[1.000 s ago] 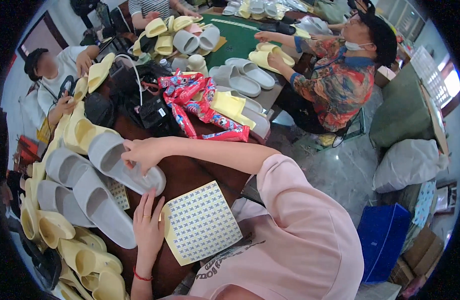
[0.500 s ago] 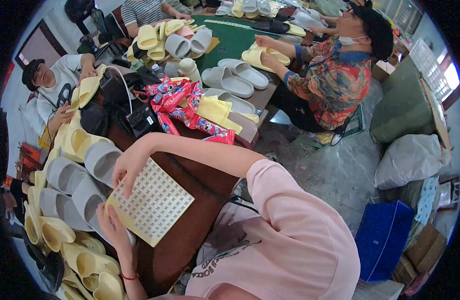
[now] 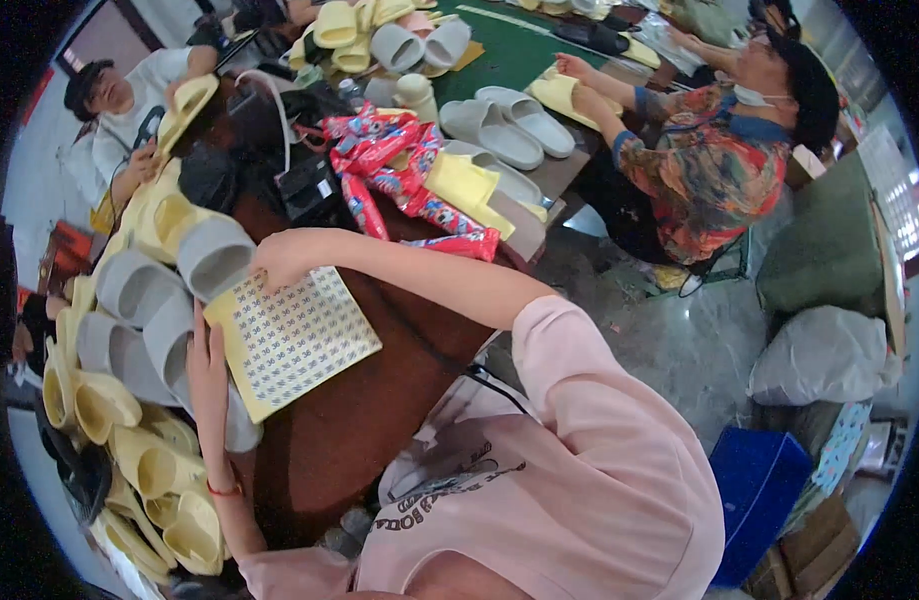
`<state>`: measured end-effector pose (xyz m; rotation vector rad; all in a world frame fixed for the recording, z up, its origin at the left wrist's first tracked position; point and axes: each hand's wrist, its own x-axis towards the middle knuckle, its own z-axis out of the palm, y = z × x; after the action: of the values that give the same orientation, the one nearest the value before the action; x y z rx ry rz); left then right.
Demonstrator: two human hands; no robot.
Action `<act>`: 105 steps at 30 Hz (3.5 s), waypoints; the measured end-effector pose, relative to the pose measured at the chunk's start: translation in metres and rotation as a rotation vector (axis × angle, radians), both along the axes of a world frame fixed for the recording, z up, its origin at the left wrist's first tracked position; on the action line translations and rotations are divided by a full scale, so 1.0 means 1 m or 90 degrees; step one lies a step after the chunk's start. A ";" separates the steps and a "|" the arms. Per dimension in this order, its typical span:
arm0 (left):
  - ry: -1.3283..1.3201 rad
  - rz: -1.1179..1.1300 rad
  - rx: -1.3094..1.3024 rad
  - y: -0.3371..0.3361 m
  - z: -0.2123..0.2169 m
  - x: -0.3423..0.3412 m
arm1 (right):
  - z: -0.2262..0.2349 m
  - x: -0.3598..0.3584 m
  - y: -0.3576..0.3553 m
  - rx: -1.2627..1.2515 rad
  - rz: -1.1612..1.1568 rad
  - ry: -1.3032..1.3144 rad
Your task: Applying size sticker labels to the inside of slippers on a production line.
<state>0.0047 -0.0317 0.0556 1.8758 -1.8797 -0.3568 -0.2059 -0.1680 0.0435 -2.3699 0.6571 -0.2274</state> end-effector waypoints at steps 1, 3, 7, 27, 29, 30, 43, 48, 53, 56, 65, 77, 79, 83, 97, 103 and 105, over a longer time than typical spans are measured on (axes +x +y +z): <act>0.029 0.034 0.008 -0.004 0.001 -0.002 | 0.001 0.002 0.003 -0.036 0.018 -0.008; 0.085 0.119 -0.020 -0.007 0.003 -0.009 | 0.004 0.003 0.010 0.061 0.049 -0.046; 0.170 0.070 -0.250 -0.003 0.008 -0.016 | 0.006 0.006 0.025 0.124 0.048 -0.048; 0.161 0.161 -0.583 0.037 0.100 0.027 | 0.045 0.016 0.050 0.110 0.159 -0.232; 0.146 0.200 -0.609 0.044 0.108 0.038 | 0.036 0.022 0.055 0.104 0.157 -0.207; 0.136 0.220 -0.647 0.046 0.111 0.045 | 0.033 0.023 0.056 0.083 0.142 -0.183; -0.374 0.496 -1.109 0.100 0.151 0.201 | -0.011 0.029 0.031 -0.326 -0.081 -0.101; -0.595 0.767 -0.579 0.122 0.115 0.276 | -0.006 0.032 0.037 -0.345 -0.056 -0.131; -0.057 0.507 -0.367 0.122 0.093 0.315 | 0.035 0.039 0.062 -0.350 -0.053 -0.214; -0.063 0.516 -0.289 0.126 0.102 0.305 | 0.086 0.030 0.103 -0.441 -0.056 -0.334; -0.030 0.461 -0.080 0.159 0.120 0.292 | 0.129 -0.034 0.199 -0.721 -0.028 -0.771; 0.168 0.528 -0.016 0.167 0.127 0.267 | 0.115 -0.054 0.210 -0.694 -0.066 -0.730; 0.209 0.497 -0.043 0.160 0.130 0.274 | 0.120 -0.062 0.209 -0.698 -0.070 -0.743; 0.340 0.405 -0.274 0.141 0.124 0.292 | 0.125 -0.094 0.184 -0.810 -0.151 -0.663; -0.094 0.564 -0.200 0.159 0.109 0.248 | -0.171 -0.395 -0.203 0.015 -0.605 0.044; -0.387 0.683 -0.233 0.142 0.092 0.176 | -0.291 -0.411 -0.274 0.037 -0.631 -0.034; -0.452 0.722 -0.260 0.144 0.083 0.156 | -0.290 -0.400 -0.277 -0.057 -0.723 0.064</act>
<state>0.1610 0.1124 0.1391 2.5233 -0.7646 1.0681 -0.6058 -0.4449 -0.2462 -1.8221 2.0071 -0.6149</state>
